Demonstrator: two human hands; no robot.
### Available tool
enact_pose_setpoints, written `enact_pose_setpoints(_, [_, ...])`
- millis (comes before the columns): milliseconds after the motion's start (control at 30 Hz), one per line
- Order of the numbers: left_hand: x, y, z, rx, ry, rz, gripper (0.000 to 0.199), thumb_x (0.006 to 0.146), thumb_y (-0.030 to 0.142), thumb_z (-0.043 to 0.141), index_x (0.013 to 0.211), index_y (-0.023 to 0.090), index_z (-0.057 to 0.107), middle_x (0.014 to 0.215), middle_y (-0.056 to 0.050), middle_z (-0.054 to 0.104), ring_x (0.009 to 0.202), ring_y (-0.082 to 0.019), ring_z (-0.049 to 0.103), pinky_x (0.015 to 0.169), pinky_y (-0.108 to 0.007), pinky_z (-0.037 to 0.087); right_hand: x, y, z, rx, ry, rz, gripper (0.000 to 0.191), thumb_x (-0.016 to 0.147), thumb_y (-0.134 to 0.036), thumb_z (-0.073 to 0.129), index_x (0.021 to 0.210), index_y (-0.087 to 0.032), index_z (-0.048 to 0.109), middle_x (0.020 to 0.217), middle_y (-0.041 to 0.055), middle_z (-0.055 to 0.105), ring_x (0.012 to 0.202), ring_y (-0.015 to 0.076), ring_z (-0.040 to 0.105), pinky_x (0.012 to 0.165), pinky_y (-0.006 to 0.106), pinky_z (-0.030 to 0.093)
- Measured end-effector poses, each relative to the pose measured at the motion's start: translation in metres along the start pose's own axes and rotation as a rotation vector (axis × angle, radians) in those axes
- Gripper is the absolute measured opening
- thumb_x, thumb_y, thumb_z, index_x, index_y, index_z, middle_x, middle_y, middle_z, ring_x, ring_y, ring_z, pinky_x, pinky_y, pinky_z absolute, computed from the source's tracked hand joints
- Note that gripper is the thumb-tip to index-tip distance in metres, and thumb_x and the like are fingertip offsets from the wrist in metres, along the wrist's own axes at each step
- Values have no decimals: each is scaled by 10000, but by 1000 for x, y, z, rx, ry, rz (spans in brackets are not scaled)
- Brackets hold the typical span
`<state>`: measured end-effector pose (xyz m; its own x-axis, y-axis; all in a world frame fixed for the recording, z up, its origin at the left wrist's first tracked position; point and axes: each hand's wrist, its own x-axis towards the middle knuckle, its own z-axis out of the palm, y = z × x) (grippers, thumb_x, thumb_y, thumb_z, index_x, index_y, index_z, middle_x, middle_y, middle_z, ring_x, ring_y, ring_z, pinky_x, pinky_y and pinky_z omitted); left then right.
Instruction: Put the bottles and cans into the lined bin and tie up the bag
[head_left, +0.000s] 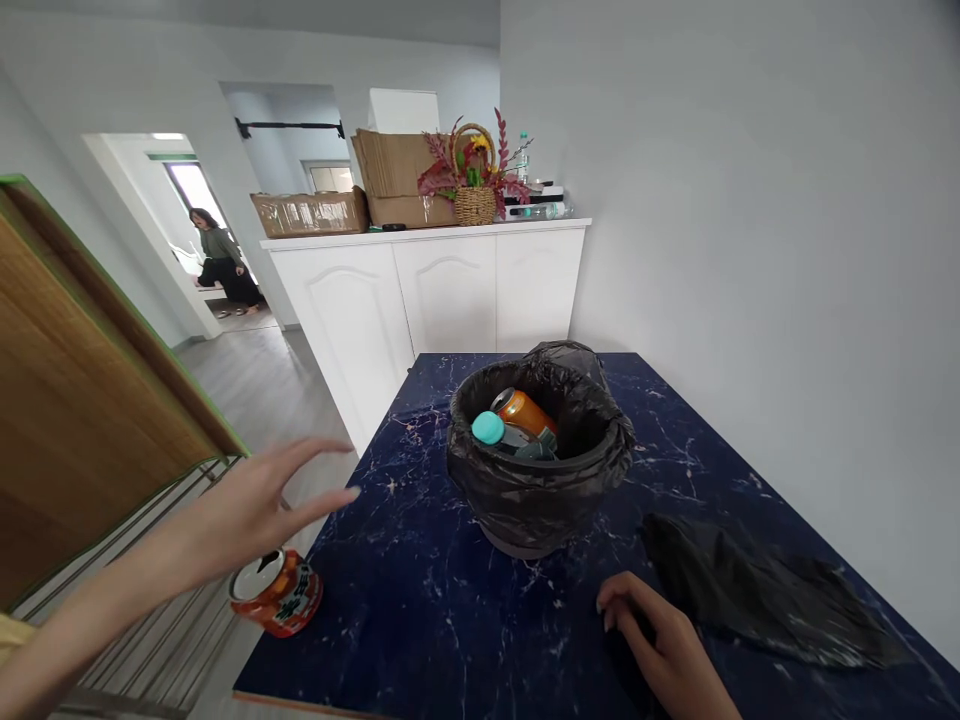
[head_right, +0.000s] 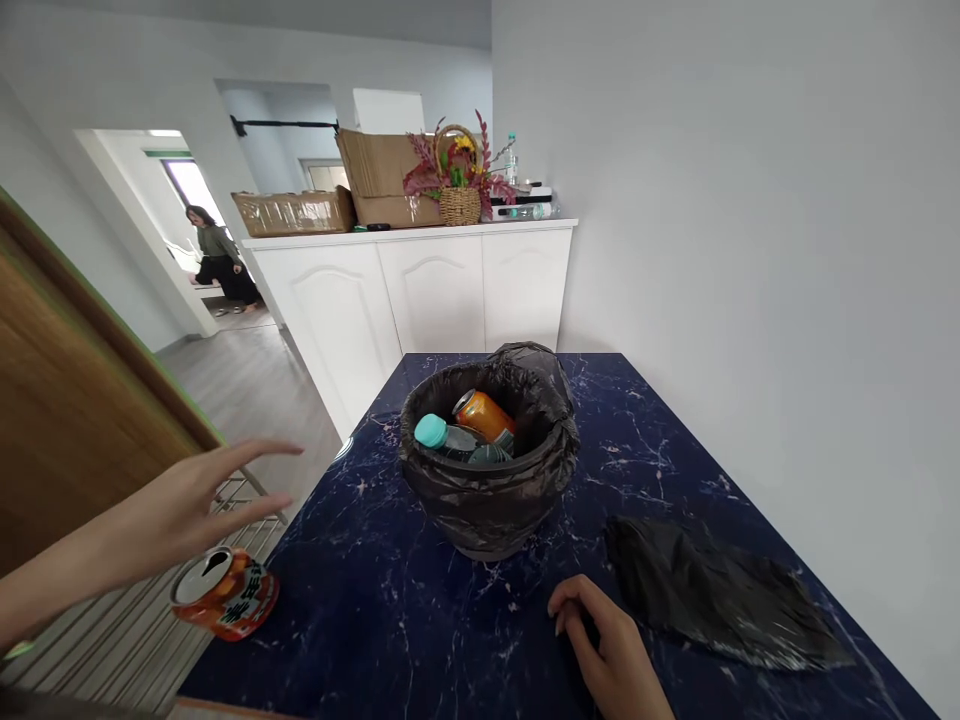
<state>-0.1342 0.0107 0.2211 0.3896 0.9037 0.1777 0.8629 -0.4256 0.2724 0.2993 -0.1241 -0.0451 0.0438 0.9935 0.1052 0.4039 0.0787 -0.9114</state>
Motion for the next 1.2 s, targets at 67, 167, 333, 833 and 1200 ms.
enact_pose_setpoints(67, [-34, -34, 12, -10, -17, -80, 603, 818, 700, 767, 1372, 475, 685, 1376, -13, 758, 1235, -400, 719, 1046, -542, 569, 0, -1, 1, -9, 21, 2, 344, 1107, -452, 422, 991, -258, 681, 839, 56, 651, 761, 225, 662, 640, 300, 474])
enact_pose_setpoints(167, [-73, -68, 46, -77, -94, -173, 647, 741, 669, 818, 1363, 569, 671, 1289, 29, 793, 1094, -395, 779, 897, -499, 639, -1, -5, 2, -9, 39, -6, 327, 1095, -458, 458, 973, -257, 684, 822, 50, 655, 746, 220, 655, 650, 301, 481])
enact_pose_setpoints(333, [-80, -58, 72, -112, 112, -133, 605, 836, 671, 707, 1370, 391, 651, 1291, -88, 744, 1054, -398, 776, 851, -474, 646, 0, -9, 0, -19, 49, -17, 314, 1088, -445, 467, 974, -248, 684, 819, 51, 654, 753, 221, 645, 626, 296, 456])
enact_pose_setpoints(833, [129, 160, 32, -523, 106, 382, 683, 1059, 597, 504, 1600, 221, 329, 1615, -214, 492, 1469, -343, 534, 1180, -549, 491, 4, -24, 1, 52, 96, -6, 341, 1096, -455, 451, 968, -242, 685, 808, 49, 661, 693, 206, 634, 568, 283, 417])
enact_pose_setpoints(1200, [127, 83, 61, -554, -25, -8, 624, 966, 695, 578, 1371, 222, 618, 1347, -200, 697, 1080, -309, 739, 854, -439, 618, 20, -37, -15, 195, 24, -45, 367, 1097, -519, 496, 1019, -223, 697, 860, 40, 679, 807, 205, 669, 767, 331, 534])
